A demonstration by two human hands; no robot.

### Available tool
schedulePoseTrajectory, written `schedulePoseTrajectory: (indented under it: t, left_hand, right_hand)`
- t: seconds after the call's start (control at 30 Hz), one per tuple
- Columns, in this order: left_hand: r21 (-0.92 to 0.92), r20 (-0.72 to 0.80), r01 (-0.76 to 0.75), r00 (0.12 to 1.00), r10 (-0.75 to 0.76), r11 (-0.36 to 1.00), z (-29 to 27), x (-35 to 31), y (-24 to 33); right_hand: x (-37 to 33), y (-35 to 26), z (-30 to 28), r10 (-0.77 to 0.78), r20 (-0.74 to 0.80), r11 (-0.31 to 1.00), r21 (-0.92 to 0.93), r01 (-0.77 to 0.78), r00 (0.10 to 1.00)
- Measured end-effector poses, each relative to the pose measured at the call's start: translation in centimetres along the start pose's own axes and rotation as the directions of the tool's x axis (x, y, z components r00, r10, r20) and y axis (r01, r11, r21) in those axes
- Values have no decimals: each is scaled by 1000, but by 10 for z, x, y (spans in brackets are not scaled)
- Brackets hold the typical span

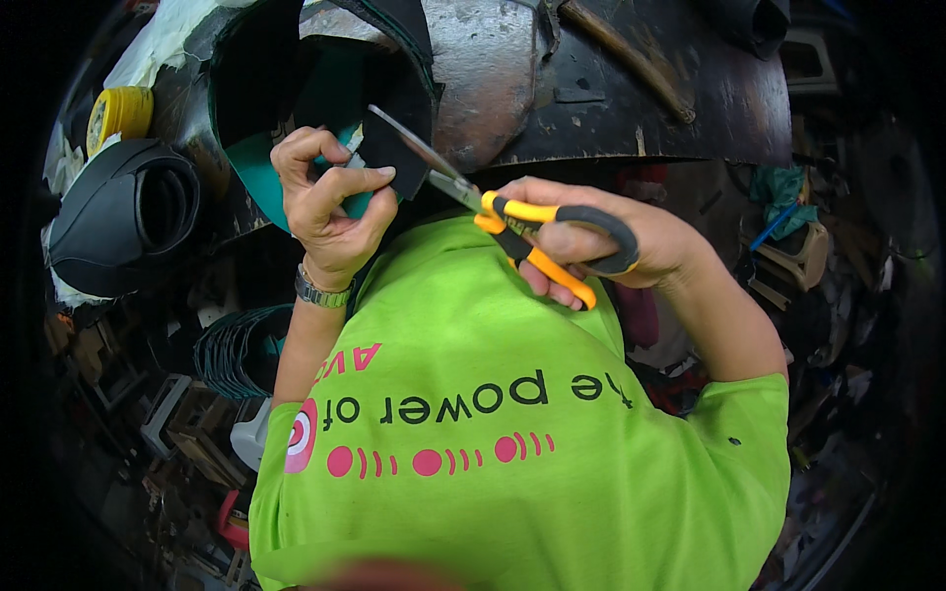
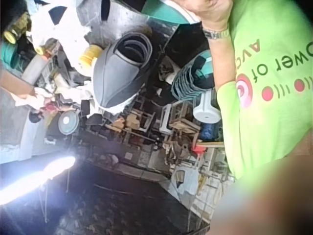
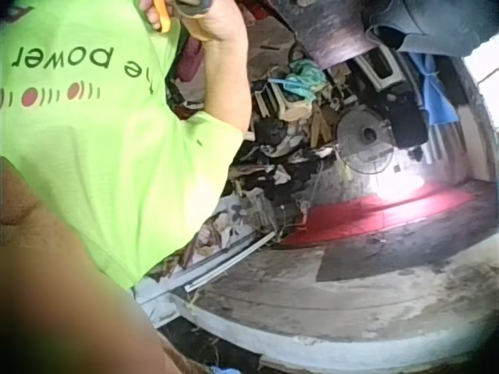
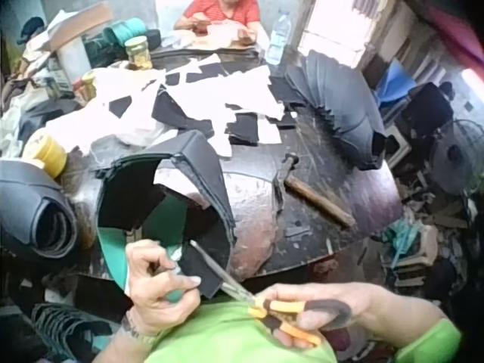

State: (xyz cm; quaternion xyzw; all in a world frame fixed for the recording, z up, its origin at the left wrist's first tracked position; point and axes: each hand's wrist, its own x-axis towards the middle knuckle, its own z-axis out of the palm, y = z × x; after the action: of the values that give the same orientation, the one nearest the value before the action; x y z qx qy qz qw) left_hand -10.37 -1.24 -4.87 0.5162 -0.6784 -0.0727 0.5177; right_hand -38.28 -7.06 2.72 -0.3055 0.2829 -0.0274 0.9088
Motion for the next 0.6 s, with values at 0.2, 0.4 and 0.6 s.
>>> schedulePoseTrajectory:
  t: [0.2,0.4,0.6]
  left_hand:
    - [-34,-10,30,1000,-30,999,-2,-1,-2]
    - [-25,-26,22,999,-22,999,-4,0,-4]
    - [-2,-1,10,1000,-10,1000,-3,-1,-4]
  right_hand:
    - [8,4,-1,67,0,998,-12,-67,998]
    - [10,3,-1,-34,-63,983,-183,22,997]
    - [15,5,-4,30,-53,998,-62,-33,998]
